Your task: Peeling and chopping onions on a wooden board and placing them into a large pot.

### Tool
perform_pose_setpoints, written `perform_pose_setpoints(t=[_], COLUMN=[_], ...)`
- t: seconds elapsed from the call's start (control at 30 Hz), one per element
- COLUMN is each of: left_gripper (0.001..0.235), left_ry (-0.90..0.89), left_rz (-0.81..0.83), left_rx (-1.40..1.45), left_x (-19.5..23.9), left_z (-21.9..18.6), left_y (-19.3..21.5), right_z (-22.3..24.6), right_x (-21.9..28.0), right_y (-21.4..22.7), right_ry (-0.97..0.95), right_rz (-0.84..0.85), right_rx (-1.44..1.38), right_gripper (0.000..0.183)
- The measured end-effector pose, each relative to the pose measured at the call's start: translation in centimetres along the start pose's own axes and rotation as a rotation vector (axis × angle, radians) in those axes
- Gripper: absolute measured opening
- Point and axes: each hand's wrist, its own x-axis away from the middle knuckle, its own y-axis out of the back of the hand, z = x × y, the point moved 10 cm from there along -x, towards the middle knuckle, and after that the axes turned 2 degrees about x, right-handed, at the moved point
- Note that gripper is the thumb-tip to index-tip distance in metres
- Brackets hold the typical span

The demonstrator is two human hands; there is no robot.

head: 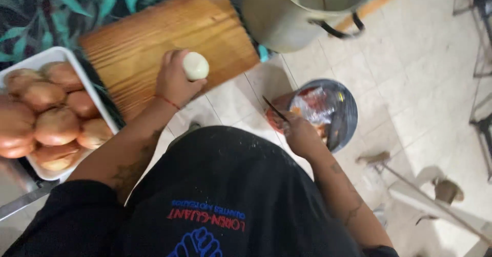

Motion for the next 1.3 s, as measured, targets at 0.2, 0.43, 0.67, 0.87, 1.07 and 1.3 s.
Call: perform_pose_setpoints(t=[0.2,0.43,0.67,0.87,1.07,1.3], left_gripper=[0.1,0.085,0.078,0.067,0.065,0.07], left_ry=[-0.272,-0.196,-0.166,-0.115,-0.196,-0.191], left_rz=[-0.011,-0.064,-0.072,-0.009,-0.067,-0.049], left_rx=[0.153,0.175,0.232,0.218,0.207,0.18], left_x=[0.3,0.0,0.2,0.1,0.2,0.2], left_z=[0.6,3.5,3.2,2.6,3.1,2.6], left_y=[1.1,-0.5,-0.3,1.0,0.7,0.4], right_z=[12.0,18.6,19.8,20.2,20.0,18.6], right_x=[-4.6,-8.4,-10.3,-10.9,-12.7,-14.9], right_y=[-1.7,-5.6,-7.2,-7.7,-9.8,-11.0], right_ry=[0.152,0.263,0.275,0.135,0.352,0.028], right_rz=[-0.155,-0.195,-0.15,-0.048,-0.351,0.019], right_rx=[0.328,0.614,0.722,0.493,0.762,0.506], right_gripper=[0.034,0.033,0.027,0.034,0.013,0.025])
